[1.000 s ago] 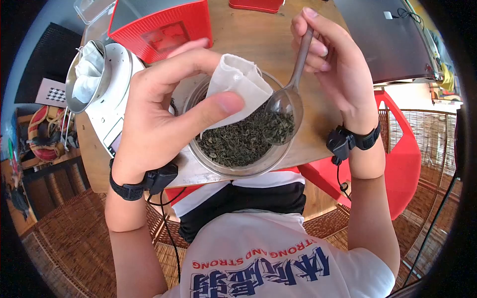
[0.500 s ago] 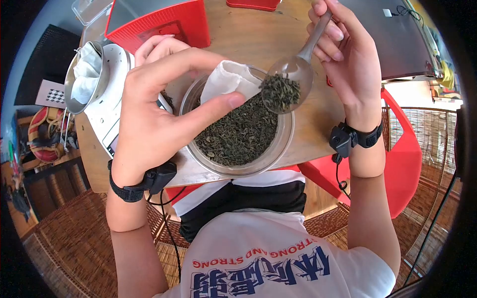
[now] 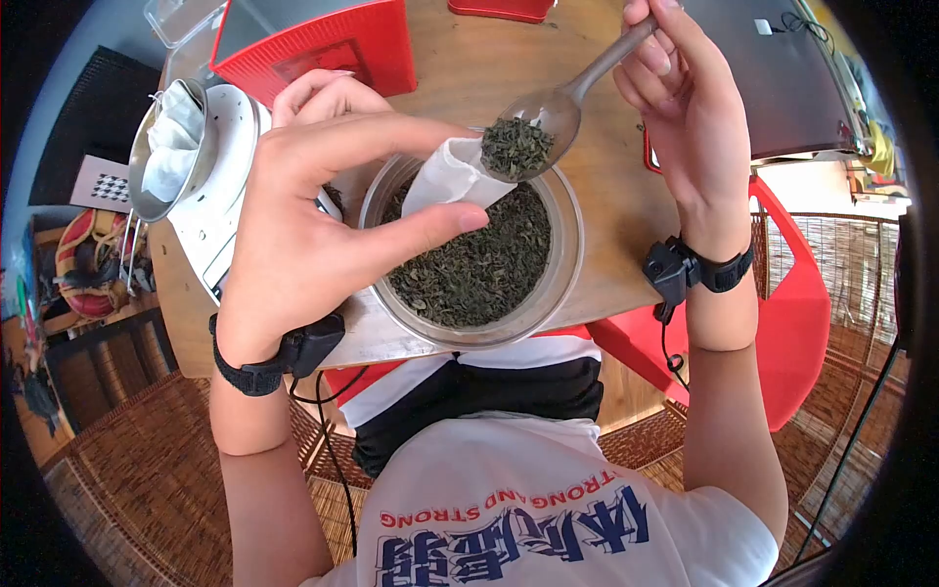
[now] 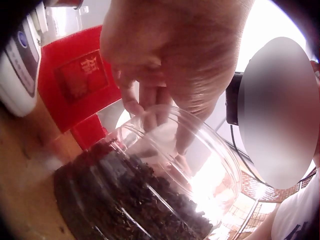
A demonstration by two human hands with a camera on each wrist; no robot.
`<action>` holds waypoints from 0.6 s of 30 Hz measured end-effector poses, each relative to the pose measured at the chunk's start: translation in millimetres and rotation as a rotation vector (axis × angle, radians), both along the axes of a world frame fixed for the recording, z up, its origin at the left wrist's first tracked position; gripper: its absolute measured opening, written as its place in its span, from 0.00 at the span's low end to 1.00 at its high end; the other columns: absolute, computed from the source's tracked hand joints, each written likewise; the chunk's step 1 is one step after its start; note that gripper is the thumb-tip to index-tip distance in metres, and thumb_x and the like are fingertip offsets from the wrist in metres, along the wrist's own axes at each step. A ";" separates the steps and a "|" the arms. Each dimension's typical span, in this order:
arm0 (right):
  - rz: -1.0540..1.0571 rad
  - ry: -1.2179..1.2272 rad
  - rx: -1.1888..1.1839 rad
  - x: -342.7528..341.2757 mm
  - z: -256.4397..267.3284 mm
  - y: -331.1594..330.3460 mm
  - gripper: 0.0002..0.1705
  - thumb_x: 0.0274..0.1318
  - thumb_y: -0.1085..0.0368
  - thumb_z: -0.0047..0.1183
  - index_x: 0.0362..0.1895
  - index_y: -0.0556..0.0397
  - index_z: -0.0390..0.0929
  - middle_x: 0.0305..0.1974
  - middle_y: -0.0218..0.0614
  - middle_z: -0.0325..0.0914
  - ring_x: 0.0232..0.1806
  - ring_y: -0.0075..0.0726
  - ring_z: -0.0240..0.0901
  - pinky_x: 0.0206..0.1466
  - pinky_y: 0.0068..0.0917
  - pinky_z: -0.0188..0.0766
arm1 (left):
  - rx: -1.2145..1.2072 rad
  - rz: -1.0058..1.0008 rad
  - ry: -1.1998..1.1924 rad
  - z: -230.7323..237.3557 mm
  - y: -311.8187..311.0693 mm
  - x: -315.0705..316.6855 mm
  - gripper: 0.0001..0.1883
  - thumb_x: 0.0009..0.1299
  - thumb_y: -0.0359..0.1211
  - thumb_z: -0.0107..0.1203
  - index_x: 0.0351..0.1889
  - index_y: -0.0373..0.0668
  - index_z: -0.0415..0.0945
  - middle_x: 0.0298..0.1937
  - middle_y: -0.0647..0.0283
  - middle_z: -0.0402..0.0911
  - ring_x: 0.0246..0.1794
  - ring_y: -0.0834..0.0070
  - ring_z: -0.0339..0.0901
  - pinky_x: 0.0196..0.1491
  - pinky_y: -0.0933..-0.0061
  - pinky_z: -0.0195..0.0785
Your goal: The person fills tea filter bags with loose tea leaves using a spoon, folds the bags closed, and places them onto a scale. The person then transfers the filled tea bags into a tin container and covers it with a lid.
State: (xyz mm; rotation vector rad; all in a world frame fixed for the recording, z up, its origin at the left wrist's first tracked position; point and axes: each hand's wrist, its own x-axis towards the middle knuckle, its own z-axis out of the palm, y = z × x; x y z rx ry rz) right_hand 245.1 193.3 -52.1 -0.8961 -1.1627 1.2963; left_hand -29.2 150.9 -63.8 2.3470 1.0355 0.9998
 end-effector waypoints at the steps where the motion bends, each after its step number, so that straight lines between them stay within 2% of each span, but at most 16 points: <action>1: -0.019 -0.010 -0.004 -1.0 0.3 -0.7 0.17 0.78 0.54 0.44 0.41 0.51 0.76 0.21 0.18 0.63 0.16 0.15 0.45 0.23 0.19 0.45 | 0.005 -0.008 0.001 0.1 0.2 -0.8 0.23 0.45 0.33 0.78 0.41 0.42 0.89 0.31 0.71 0.77 0.37 0.74 0.73 0.64 0.63 0.56; 6: -0.031 -0.006 -0.006 -11.8 13.7 -13.5 0.17 0.78 0.55 0.44 0.40 0.52 0.77 0.21 0.18 0.64 0.18 0.15 0.48 0.23 0.18 0.46 | 0.016 -0.005 0.024 0.8 -0.8 -1.1 0.23 0.45 0.34 0.79 0.41 0.42 0.89 0.31 0.71 0.77 0.37 0.74 0.74 0.66 0.60 0.55; 8: -0.215 -0.080 0.257 -12.5 -1.2 -11.7 0.18 0.78 0.55 0.44 0.39 0.53 0.77 0.22 0.19 0.65 0.19 0.15 0.50 0.23 0.18 0.47 | 0.013 0.000 0.031 0.8 -0.1 -2.2 0.23 0.45 0.34 0.79 0.41 0.41 0.89 0.31 0.71 0.77 0.37 0.74 0.74 0.67 0.59 0.55; 9: -0.214 -0.080 0.256 -8.9 -0.6 -12.0 0.18 0.78 0.55 0.44 0.39 0.53 0.77 0.22 0.19 0.65 0.19 0.15 0.50 0.23 0.18 0.47 | 0.013 0.001 0.023 0.2 -0.3 -2.2 0.23 0.45 0.34 0.79 0.41 0.41 0.89 0.31 0.71 0.77 0.38 0.74 0.75 0.68 0.58 0.54; 11: -0.112 -0.127 0.347 5.4 2.0 -12.2 0.21 0.80 0.53 0.40 0.44 0.58 0.75 0.24 0.19 0.56 0.27 0.15 0.50 0.30 0.18 0.47 | 0.012 0.006 0.013 -1.6 0.2 -2.1 0.23 0.45 0.34 0.79 0.41 0.41 0.89 0.31 0.70 0.77 0.38 0.74 0.75 0.70 0.58 0.54; 12: -0.108 -0.125 0.347 9.3 2.0 -12.3 0.21 0.80 0.53 0.40 0.44 0.58 0.75 0.24 0.19 0.56 0.27 0.15 0.50 0.30 0.18 0.47 | 0.006 0.000 -0.011 -2.4 1.3 -2.5 0.23 0.45 0.34 0.79 0.41 0.41 0.89 0.31 0.70 0.78 0.38 0.73 0.75 0.70 0.57 0.54; 16: 0.196 -0.138 0.651 19.4 -0.4 -12.2 0.21 0.81 0.53 0.38 0.48 0.57 0.75 0.31 0.28 0.65 0.30 0.18 0.56 0.33 0.19 0.55 | 0.022 0.000 -0.040 -5.6 1.3 -4.8 0.23 0.45 0.34 0.80 0.41 0.40 0.88 0.32 0.69 0.78 0.38 0.72 0.76 0.69 0.57 0.55; 18: 0.181 -0.185 0.666 15.9 0.7 -18.4 0.21 0.81 0.53 0.38 0.48 0.58 0.75 0.31 0.29 0.65 0.30 0.19 0.56 0.33 0.19 0.56 | 0.019 -0.004 -0.034 -5.2 1.9 -3.9 0.23 0.45 0.34 0.80 0.40 0.40 0.88 0.32 0.68 0.78 0.38 0.72 0.76 0.69 0.57 0.56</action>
